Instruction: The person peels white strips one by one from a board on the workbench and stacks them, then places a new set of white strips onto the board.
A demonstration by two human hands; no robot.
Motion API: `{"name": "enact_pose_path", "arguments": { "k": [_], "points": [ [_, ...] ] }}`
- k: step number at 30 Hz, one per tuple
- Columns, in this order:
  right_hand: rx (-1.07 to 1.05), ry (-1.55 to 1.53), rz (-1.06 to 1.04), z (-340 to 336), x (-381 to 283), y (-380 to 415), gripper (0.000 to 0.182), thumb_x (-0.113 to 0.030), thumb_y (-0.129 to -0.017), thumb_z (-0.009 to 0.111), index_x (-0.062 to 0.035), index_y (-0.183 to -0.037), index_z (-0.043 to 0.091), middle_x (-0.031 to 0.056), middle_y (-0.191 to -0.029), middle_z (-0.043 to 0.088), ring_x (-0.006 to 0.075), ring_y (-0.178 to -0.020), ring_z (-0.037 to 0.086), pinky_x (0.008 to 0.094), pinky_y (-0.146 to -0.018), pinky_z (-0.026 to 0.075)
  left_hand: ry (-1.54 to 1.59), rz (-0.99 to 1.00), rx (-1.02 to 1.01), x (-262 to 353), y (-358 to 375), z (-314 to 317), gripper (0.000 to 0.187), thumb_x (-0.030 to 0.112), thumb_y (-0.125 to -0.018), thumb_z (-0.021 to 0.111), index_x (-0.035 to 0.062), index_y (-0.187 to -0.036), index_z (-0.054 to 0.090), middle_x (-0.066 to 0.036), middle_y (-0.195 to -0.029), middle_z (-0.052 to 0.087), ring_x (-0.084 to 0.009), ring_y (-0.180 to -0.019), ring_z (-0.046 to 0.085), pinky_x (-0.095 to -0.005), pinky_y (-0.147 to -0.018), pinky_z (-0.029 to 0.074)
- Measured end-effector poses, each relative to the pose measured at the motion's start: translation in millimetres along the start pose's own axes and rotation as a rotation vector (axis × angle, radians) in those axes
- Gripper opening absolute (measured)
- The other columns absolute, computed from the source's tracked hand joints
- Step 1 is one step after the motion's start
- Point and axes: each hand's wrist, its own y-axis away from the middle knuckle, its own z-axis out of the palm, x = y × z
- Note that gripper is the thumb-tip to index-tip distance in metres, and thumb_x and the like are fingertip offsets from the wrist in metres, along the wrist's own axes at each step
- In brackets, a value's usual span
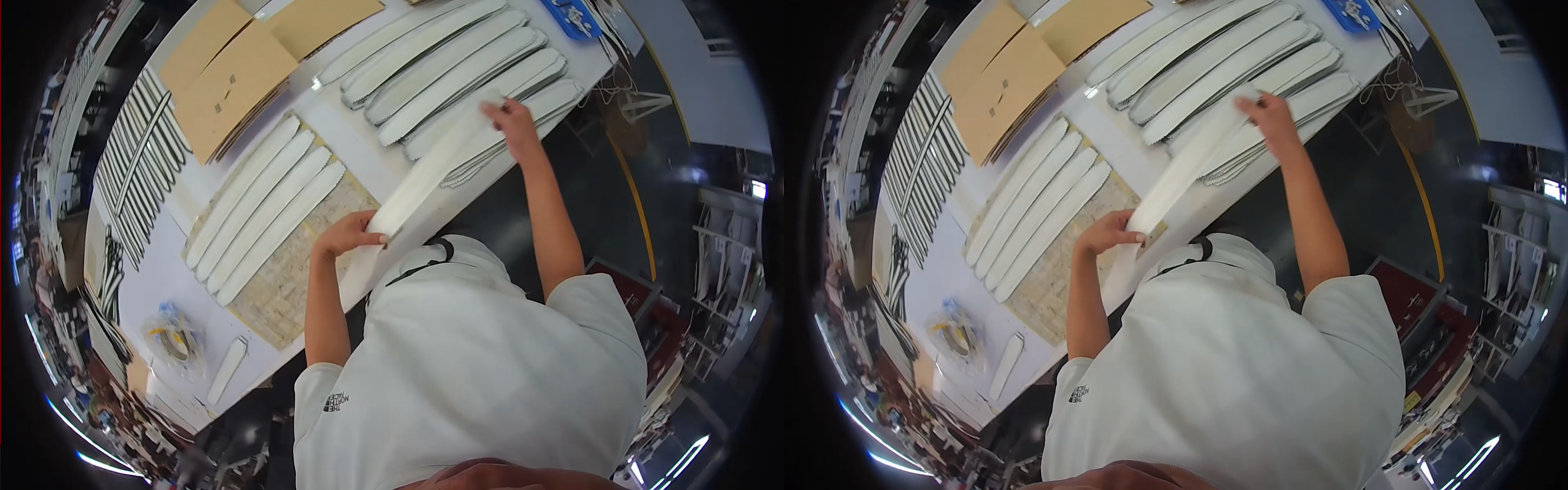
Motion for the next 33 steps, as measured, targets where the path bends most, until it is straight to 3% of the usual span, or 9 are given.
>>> {"name": "enact_pose_path", "arguments": {
  "k": [9, 12, 15, 17, 19, 22, 24, 28, 33],
  "points": [
    [0.717, 0.137, -0.109, -235, 13, -105, 0.025, -0.022, -0.083, 0.069, 0.0025, -0.087, 0.067, 0.0014, -0.071, 0.060, 0.0114, -0.064, 0.052, 0.0278, -0.059, 0.042, -0.049, -0.065, 0.434, 34, -86, 50, 0.026, 0.027, -0.087, 0.067, 0.0036, -0.097, 0.064, 0.003, -0.081, 0.060, -0.0049, -0.071, 0.049, -0.0225, -0.063, 0.042],
    [0.720, 0.504, 0.077, -271, 29, -137, 0.032, -0.024, -0.082, 0.065, 0.0016, -0.101, 0.065, 0.0110, -0.084, 0.064, 0.0238, -0.080, 0.063, 0.0357, -0.072, 0.047, -0.539, 0.049, 0.667, 22, -124, 49, 0.031, 0.031, -0.086, 0.066, 0.0036, -0.100, 0.065, -0.009, -0.085, 0.067, -0.0201, -0.076, 0.063, -0.0321, -0.068, 0.048],
    [0.892, 1.072, -0.182, -232, 48, -147, 0.034, -0.023, -0.082, 0.062, -0.0025, -0.110, 0.062, 0.0146, -0.099, 0.064, 0.0285, -0.094, 0.062, 0.0396, -0.081, 0.048, -0.814, 0.046, 0.851, 20, -112, 52, 0.034, 0.032, -0.086, 0.063, 0.0033, -0.104, 0.064, -0.016, -0.091, 0.068, -0.0299, -0.083, 0.066, -0.0382, -0.072, 0.050],
    [0.626, 0.970, -0.566, -146, 55, -125, 0.029, -0.020, -0.086, 0.059, -0.0083, -0.112, 0.062, 0.0115, -0.102, 0.064, 0.0273, -0.094, 0.062, 0.0394, -0.081, 0.049, -0.736, -0.010, 0.990, 11, -84, 45, 0.034, 0.030, -0.085, 0.063, 0.0035, -0.107, 0.064, -0.016, -0.094, 0.068, -0.0314, -0.085, 0.066, -0.0397, -0.074, 0.050],
    [0.160, 0.643, -0.326, -26, 59, -78, 0.022, -0.017, -0.086, 0.062, -0.0068, -0.105, 0.065, 0.0078, -0.093, 0.067, 0.0212, -0.070, 0.064, 0.0314, -0.069, 0.051, -0.547, -0.077, 1.171, -17, -47, 19, 0.033, 0.028, -0.085, 0.063, 0.0040, -0.109, 0.063, -0.014, -0.097, 0.068, -0.0289, -0.086, 0.066, -0.0391, -0.073, 0.051],
    [-0.500, 0.519, -0.329, 110, 107, -33, 0.027, -0.019, -0.081, 0.067, -0.0071, -0.106, 0.065, 0.0102, -0.103, 0.064, 0.0213, -0.082, 0.064, 0.0331, -0.075, 0.051, -0.509, -0.069, 1.574, -87, 37, -35, 0.030, 0.023, -0.086, 0.062, 0.0051, -0.110, 0.063, -0.014, -0.105, 0.065, -0.0289, -0.094, 0.063, -0.0400, -0.078, 0.049],
    [-0.591, 0.660, -0.441, 178, 127, -19, 0.037, -0.025, -0.079, 0.069, -0.0075, -0.110, 0.059, 0.0106, -0.111, 0.059, 0.0266, -0.100, 0.059, 0.0389, -0.082, 0.050, -0.679, -0.136, 1.759, -138, 102, -70, 0.033, 0.023, -0.087, 0.061, 0.0056, -0.115, 0.061, -0.016, -0.115, 0.061, -0.0315, -0.104, 0.058, -0.0407, -0.088, 0.045],
    [-0.494, 1.142, -0.367, 254, 136, 6, 0.039, -0.025, -0.075, 0.072, -0.0068, -0.107, 0.059, 0.0122, -0.112, 0.058, 0.0302, -0.100, 0.059, 0.0404, -0.085, 0.049, -0.793, -0.417, 1.833, -178, 190, -115, 0.045, 0.028, -0.089, 0.058, 0.0061, -0.127, 0.053, -0.022, -0.135, 0.047, -0.0376, -0.122, 0.047, -0.0424, -0.102, 0.037],
    [-0.658, 1.000, -0.169, 261, 159, -4, 0.042, -0.023, -0.071, 0.070, -0.0065, -0.108, 0.062, 0.0162, -0.096, 0.064, 0.0323, -0.092, 0.061, 0.0405, -0.081, 0.049, -0.544, -0.586, 1.739, -202, 223, -153, 0.062, 0.039, -0.085, 0.060, 0.0082, -0.136, 0.044, -0.024, -0.143, 0.036, -0.0393, -0.129, 0.039, -0.0465, -0.104, 0.035]
  ]
}}
